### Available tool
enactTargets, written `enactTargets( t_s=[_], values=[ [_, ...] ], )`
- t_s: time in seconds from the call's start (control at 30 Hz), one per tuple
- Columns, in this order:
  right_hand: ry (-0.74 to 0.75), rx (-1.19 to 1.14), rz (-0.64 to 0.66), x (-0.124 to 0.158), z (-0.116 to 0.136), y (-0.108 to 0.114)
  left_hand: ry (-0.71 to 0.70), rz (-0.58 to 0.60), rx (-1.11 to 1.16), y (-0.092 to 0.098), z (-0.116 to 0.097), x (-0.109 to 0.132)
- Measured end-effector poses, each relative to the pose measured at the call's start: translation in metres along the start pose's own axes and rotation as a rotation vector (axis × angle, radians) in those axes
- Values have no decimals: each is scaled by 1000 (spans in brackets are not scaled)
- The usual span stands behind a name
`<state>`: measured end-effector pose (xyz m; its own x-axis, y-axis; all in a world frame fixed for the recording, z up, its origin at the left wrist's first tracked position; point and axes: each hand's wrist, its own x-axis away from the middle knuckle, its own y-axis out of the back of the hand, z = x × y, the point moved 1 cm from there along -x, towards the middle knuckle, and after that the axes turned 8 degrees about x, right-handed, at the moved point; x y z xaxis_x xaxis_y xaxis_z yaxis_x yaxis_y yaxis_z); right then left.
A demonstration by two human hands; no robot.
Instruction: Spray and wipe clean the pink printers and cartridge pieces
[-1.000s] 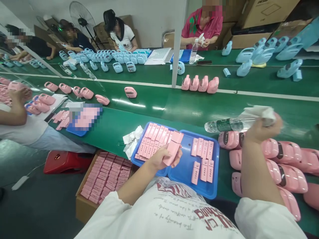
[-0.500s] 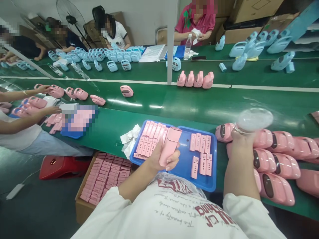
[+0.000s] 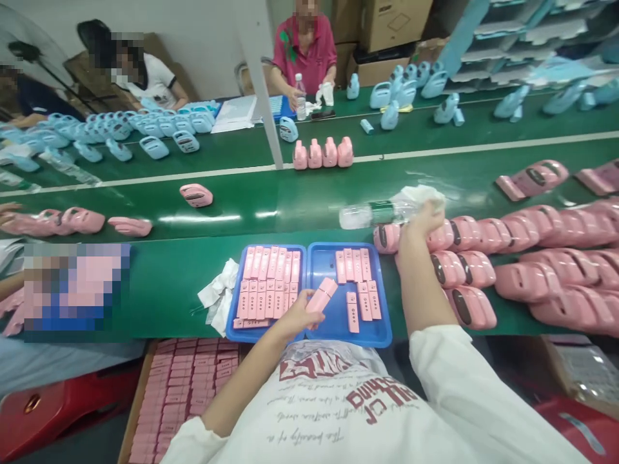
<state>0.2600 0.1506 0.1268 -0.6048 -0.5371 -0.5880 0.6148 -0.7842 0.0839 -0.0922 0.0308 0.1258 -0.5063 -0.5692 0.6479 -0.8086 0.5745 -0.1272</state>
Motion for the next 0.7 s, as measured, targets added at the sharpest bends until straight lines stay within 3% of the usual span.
enactTargets(
  t_s=[0.07,0.13,0.17,0.23,0.37,0.5,0.6,0.7],
  values=[
    [-31,119,-151,-3,-8,-9,36,-16,-195,-7,10,-6],
    [-29,224,-165,2,-13,-25,8,3,-279,-17,15,-10],
    [-15,280,-92,7,-13,-34,-23,11,-352,-23,15,-13],
    [42,463,232,18,-14,-54,-110,49,-591,-36,13,-19],
    [67,565,478,26,-11,-72,-287,193,-1070,-70,3,-36],
    [89,651,675,7,-3,-75,-334,303,-1178,-113,-3,-61],
    [-10,702,654,-14,5,-68,-358,372,-1253,-146,-4,-81],
    [-110,715,558,-32,14,-46,-365,406,-1323,-174,-3,-100]
  ],
)
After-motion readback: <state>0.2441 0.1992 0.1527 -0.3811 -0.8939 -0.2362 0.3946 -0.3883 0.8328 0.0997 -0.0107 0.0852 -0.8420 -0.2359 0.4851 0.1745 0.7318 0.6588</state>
